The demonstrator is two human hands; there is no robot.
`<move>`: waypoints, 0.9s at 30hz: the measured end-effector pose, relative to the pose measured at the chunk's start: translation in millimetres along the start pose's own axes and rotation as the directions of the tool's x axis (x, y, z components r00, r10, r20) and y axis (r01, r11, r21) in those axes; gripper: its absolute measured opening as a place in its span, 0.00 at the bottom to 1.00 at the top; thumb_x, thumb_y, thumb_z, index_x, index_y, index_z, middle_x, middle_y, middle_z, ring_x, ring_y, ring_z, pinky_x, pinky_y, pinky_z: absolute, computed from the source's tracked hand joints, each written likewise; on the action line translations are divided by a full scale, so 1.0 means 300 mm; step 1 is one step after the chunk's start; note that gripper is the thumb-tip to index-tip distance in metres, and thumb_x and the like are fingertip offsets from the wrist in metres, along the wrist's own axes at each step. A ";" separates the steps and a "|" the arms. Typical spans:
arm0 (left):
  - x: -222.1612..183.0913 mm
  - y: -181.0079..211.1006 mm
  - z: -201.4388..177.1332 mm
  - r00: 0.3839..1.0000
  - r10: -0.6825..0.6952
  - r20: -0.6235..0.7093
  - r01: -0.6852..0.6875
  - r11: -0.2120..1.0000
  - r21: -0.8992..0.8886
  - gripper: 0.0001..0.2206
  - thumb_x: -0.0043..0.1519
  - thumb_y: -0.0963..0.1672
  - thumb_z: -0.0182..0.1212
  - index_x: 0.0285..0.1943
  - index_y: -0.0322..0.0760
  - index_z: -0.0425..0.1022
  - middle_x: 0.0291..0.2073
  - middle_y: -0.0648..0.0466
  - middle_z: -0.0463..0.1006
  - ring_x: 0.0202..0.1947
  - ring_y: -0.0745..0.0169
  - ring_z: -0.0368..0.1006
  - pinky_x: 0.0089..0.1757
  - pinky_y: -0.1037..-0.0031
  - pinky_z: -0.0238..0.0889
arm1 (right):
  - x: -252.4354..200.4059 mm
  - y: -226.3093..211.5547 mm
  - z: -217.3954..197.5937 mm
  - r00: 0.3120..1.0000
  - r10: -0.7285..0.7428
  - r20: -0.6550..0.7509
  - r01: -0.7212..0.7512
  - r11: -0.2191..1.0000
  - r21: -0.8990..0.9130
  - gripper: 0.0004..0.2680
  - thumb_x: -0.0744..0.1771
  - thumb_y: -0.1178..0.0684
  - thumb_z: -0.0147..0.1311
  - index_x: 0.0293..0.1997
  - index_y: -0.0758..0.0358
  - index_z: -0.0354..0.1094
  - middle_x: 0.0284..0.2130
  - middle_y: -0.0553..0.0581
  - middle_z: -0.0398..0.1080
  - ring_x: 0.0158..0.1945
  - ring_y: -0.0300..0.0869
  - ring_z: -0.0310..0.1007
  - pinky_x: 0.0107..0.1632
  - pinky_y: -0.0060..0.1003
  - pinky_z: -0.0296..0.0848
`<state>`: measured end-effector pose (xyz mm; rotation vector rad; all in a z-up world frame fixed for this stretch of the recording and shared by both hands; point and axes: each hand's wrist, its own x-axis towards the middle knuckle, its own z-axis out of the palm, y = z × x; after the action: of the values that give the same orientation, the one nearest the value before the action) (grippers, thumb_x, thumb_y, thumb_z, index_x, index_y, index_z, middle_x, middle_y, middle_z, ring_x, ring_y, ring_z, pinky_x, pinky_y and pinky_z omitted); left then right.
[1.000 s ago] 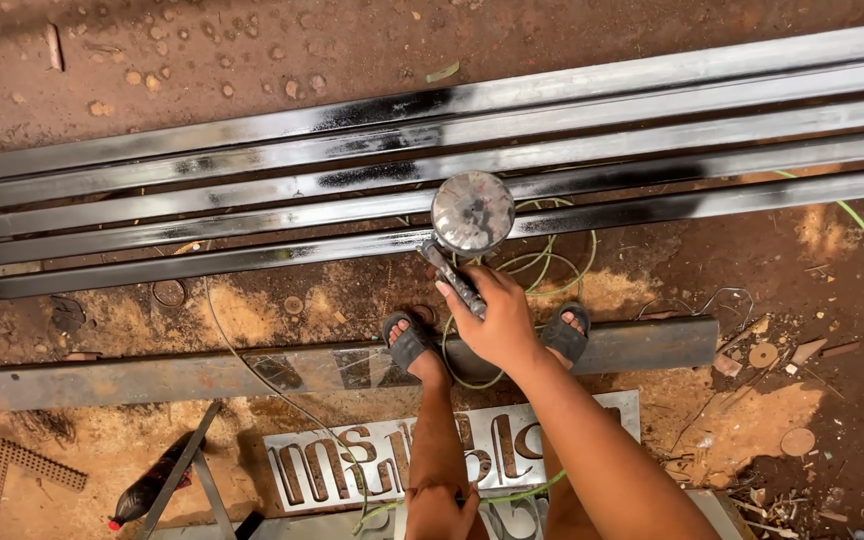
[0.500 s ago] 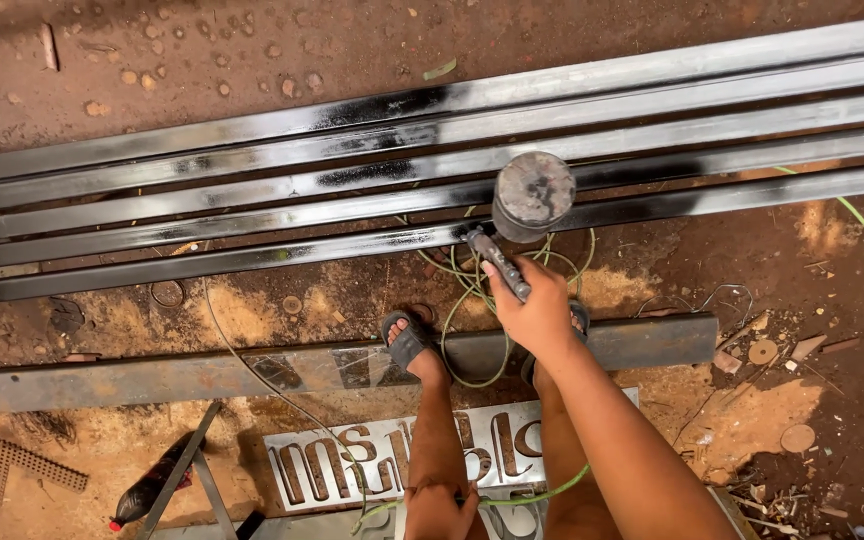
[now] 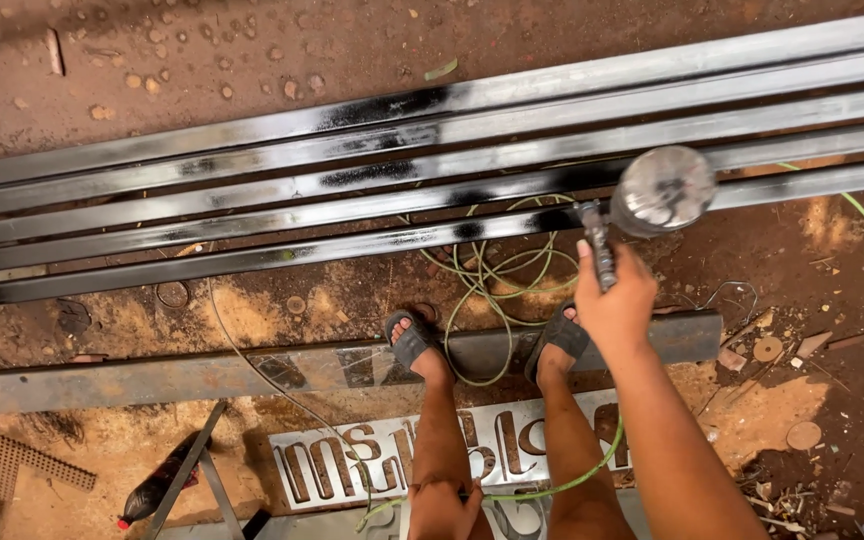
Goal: Spray painting a set of metal bars with black paint using a pneumatic spray gun.
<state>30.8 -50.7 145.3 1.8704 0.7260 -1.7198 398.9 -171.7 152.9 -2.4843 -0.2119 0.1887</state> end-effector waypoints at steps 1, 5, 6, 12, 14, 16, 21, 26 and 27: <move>-0.009 0.002 -0.003 1.000 0.005 -0.007 -0.005 1.000 -0.005 0.30 0.67 0.63 0.40 0.33 0.46 0.81 0.29 0.56 0.77 0.40 0.56 0.73 0.59 0.56 0.50 | -0.001 0.008 -0.012 0.998 0.000 -0.055 0.001 1.000 0.008 0.11 0.72 0.50 0.56 0.35 0.67 0.69 0.25 0.55 0.70 0.26 0.44 0.69 0.29 0.39 0.67; 0.027 -0.024 0.042 0.995 0.044 -0.088 -0.046 0.999 -0.022 0.28 0.66 0.62 0.43 0.30 0.48 0.81 0.25 0.56 0.77 0.37 0.56 0.73 0.57 0.56 0.52 | 0.002 0.002 -0.011 0.997 0.050 -0.054 -0.049 0.998 0.027 0.13 0.71 0.46 0.58 0.31 0.64 0.70 0.21 0.54 0.70 0.22 0.45 0.69 0.27 0.41 0.64; 0.035 -0.027 0.046 0.995 0.042 -0.091 -0.044 0.999 -0.022 0.28 0.66 0.62 0.43 0.30 0.48 0.81 0.25 0.56 0.77 0.37 0.56 0.73 0.57 0.56 0.52 | 0.007 -0.020 -0.004 0.997 0.048 -0.054 -0.047 0.998 0.031 0.13 0.71 0.46 0.58 0.31 0.64 0.70 0.21 0.54 0.70 0.22 0.45 0.69 0.27 0.41 0.64; 0.023 -0.024 0.029 0.995 0.053 -0.081 -0.055 0.998 -0.024 0.29 0.66 0.62 0.41 0.32 0.46 0.82 0.28 0.53 0.77 0.38 0.52 0.73 0.57 0.55 0.52 | 0.015 -0.138 0.040 0.995 0.037 0.096 -0.044 0.996 0.081 0.14 0.70 0.45 0.57 0.28 0.61 0.67 0.18 0.50 0.67 0.20 0.40 0.64 0.23 0.38 0.62; 0.010 -0.020 0.021 0.994 0.054 -0.095 -0.057 0.998 -0.036 0.28 0.67 0.62 0.43 0.33 0.45 0.82 0.26 0.55 0.76 0.36 0.54 0.73 0.56 0.55 0.53 | 0.017 -0.162 0.056 0.993 -0.007 0.118 -0.007 0.993 0.118 0.13 0.70 0.44 0.56 0.33 0.63 0.71 0.20 0.54 0.70 0.22 0.44 0.67 0.27 0.40 0.63; -0.005 -0.024 0.017 0.994 0.059 -0.091 -0.063 0.997 -0.040 0.29 0.67 0.62 0.42 0.34 0.45 0.82 0.28 0.54 0.77 0.37 0.54 0.73 0.56 0.55 0.53 | 0.018 -0.189 0.063 0.991 -0.012 0.134 -0.006 0.991 0.134 0.12 0.70 0.44 0.55 0.35 0.63 0.73 0.22 0.55 0.71 0.24 0.46 0.69 0.28 0.41 0.64; -0.012 -0.029 -0.003 0.993 0.075 -0.089 -0.082 0.994 -0.076 0.28 0.68 0.61 0.42 0.36 0.43 0.82 0.29 0.55 0.79 0.37 0.54 0.74 0.55 0.54 0.53 | 0.025 -0.249 0.091 0.988 -0.069 0.136 0.041 0.980 0.195 0.11 0.69 0.46 0.56 0.40 0.65 0.75 0.26 0.57 0.75 0.27 0.47 0.73 0.30 0.42 0.68; -0.047 -0.019 -0.033 0.994 0.063 -0.093 -0.075 0.989 -0.125 0.26 0.67 0.60 0.44 0.34 0.46 0.81 0.29 0.57 0.78 0.38 0.55 0.74 0.58 0.54 0.51 | 0.024 -0.311 0.112 0.976 -0.132 0.175 0.093 0.972 0.217 0.11 0.70 0.47 0.55 0.44 0.65 0.76 0.30 0.58 0.78 0.30 0.49 0.78 0.33 0.43 0.71; -0.046 -0.018 -0.036 0.994 0.061 -0.093 -0.073 0.989 -0.128 0.26 0.67 0.60 0.44 0.34 0.46 0.81 0.29 0.57 0.78 0.38 0.55 0.74 0.58 0.54 0.51 | 0.023 -0.319 0.124 0.975 -0.134 0.178 0.094 0.971 0.218 0.11 0.70 0.47 0.55 0.44 0.65 0.76 0.30 0.58 0.78 0.30 0.49 0.78 0.33 0.43 0.71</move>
<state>34.2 -40.1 160.0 1.8680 0.7820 -1.5183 388.5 -73.2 181.0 -2.2380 -0.3946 0.3821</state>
